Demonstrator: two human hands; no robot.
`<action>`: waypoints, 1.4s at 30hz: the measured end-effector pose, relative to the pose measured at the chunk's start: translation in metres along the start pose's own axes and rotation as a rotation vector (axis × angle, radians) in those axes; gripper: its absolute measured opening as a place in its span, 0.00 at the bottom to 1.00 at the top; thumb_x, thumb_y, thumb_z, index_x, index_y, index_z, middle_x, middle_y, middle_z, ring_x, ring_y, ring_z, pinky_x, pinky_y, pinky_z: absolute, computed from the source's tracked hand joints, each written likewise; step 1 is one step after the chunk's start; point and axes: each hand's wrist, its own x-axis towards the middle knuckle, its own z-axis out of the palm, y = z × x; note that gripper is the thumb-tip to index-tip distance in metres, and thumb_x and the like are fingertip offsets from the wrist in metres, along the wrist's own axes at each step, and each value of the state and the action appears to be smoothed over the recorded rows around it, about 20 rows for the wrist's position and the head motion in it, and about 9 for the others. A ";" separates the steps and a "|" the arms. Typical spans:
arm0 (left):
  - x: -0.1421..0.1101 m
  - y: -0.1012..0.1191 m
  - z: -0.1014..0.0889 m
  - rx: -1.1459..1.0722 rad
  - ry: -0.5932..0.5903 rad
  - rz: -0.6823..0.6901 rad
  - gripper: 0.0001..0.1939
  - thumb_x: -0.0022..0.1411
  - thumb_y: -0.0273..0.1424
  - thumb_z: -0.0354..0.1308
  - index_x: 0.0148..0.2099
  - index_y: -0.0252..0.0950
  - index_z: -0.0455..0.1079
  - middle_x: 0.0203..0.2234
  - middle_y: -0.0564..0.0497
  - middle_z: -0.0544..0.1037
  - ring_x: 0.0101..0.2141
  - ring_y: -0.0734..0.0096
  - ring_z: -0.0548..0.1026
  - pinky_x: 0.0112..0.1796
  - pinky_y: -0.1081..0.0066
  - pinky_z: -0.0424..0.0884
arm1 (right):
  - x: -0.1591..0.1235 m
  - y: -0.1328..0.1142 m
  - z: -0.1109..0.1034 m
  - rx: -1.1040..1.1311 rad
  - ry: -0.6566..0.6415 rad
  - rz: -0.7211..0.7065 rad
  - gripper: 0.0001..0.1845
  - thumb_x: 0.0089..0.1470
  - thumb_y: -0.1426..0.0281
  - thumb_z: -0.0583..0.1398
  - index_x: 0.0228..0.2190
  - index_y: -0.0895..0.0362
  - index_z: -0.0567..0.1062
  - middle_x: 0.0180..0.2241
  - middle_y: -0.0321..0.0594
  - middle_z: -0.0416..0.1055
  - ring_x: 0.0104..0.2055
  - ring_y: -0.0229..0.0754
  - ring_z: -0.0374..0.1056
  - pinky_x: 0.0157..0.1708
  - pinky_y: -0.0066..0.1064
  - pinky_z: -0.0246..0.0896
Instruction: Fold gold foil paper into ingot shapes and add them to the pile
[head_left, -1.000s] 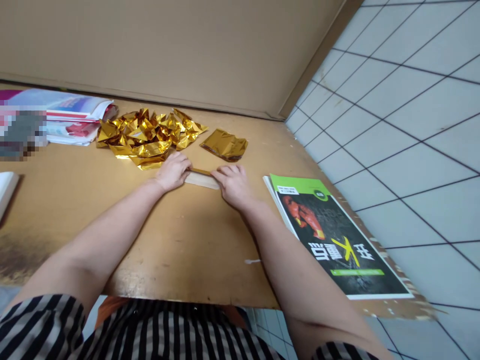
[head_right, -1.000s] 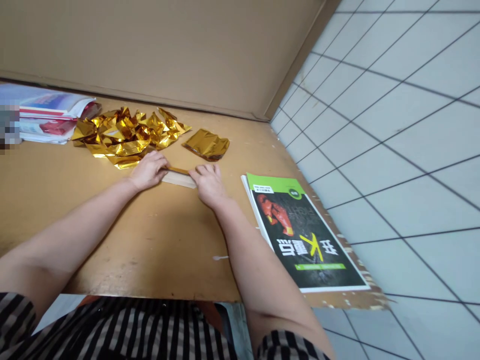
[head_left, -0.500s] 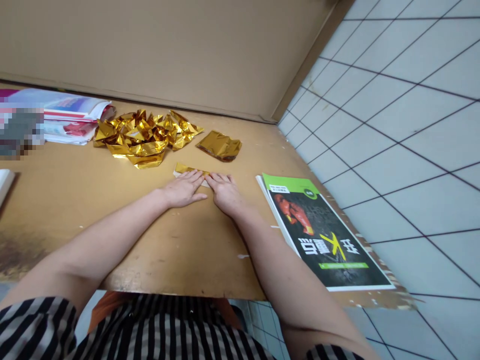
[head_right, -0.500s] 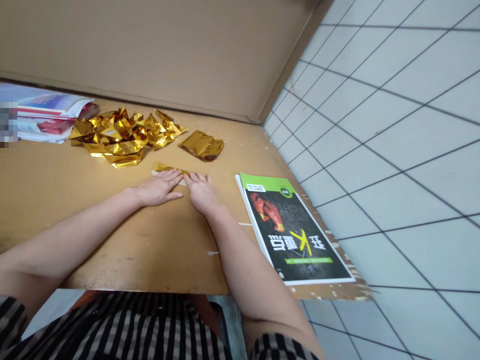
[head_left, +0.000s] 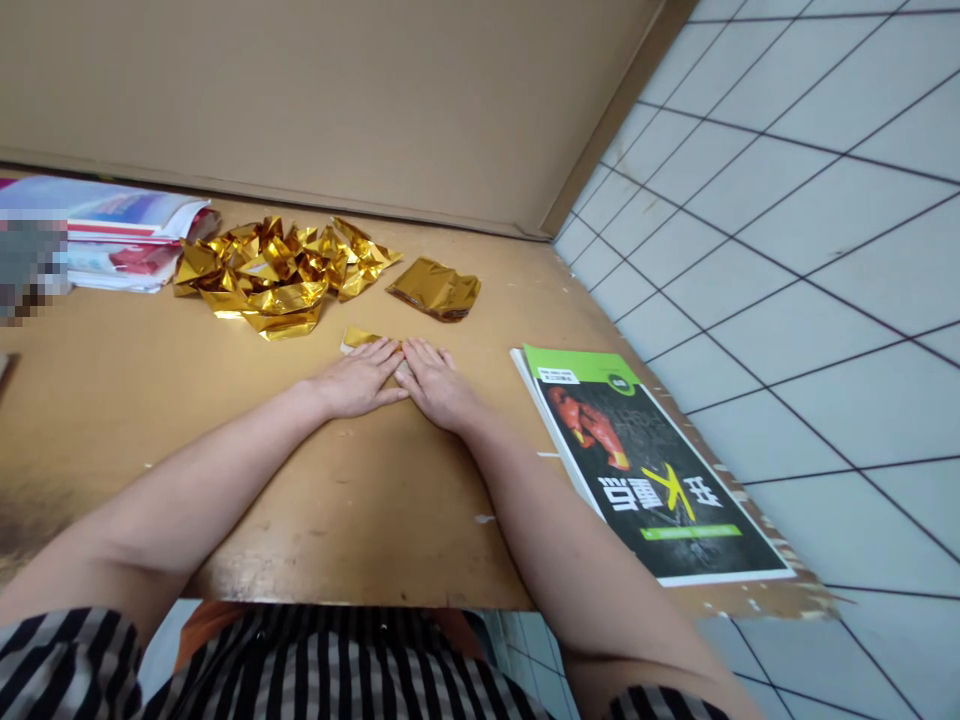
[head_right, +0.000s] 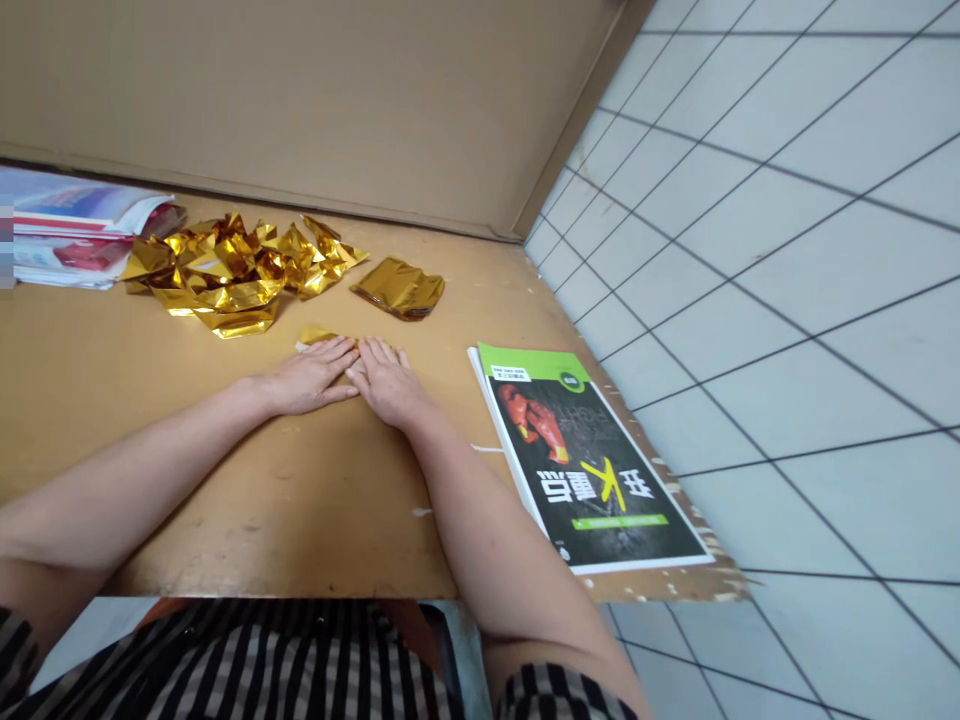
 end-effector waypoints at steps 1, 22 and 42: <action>-0.001 -0.003 0.000 0.007 0.005 -0.005 0.39 0.69 0.53 0.40 0.71 0.33 0.50 0.69 0.39 0.53 0.69 0.56 0.50 0.65 0.59 0.48 | 0.000 0.000 0.000 -0.001 -0.008 0.007 0.35 0.66 0.57 0.43 0.66 0.63 0.55 0.69 0.54 0.50 0.72 0.49 0.43 0.68 0.50 0.40; -0.009 -0.032 -0.013 0.079 0.006 -0.066 0.37 0.69 0.50 0.43 0.68 0.27 0.56 0.68 0.37 0.57 0.67 0.54 0.55 0.65 0.58 0.51 | -0.009 0.021 -0.007 0.004 -0.021 0.029 0.34 0.66 0.55 0.43 0.67 0.59 0.55 0.70 0.50 0.48 0.72 0.49 0.42 0.68 0.52 0.38; -0.007 -0.012 -0.016 0.163 -0.020 -0.080 0.31 0.72 0.43 0.40 0.69 0.29 0.56 0.67 0.39 0.59 0.67 0.57 0.56 0.65 0.59 0.51 | -0.003 -0.015 -0.006 -0.066 0.050 -0.044 0.36 0.67 0.54 0.41 0.67 0.64 0.54 0.69 0.55 0.50 0.72 0.50 0.42 0.69 0.53 0.35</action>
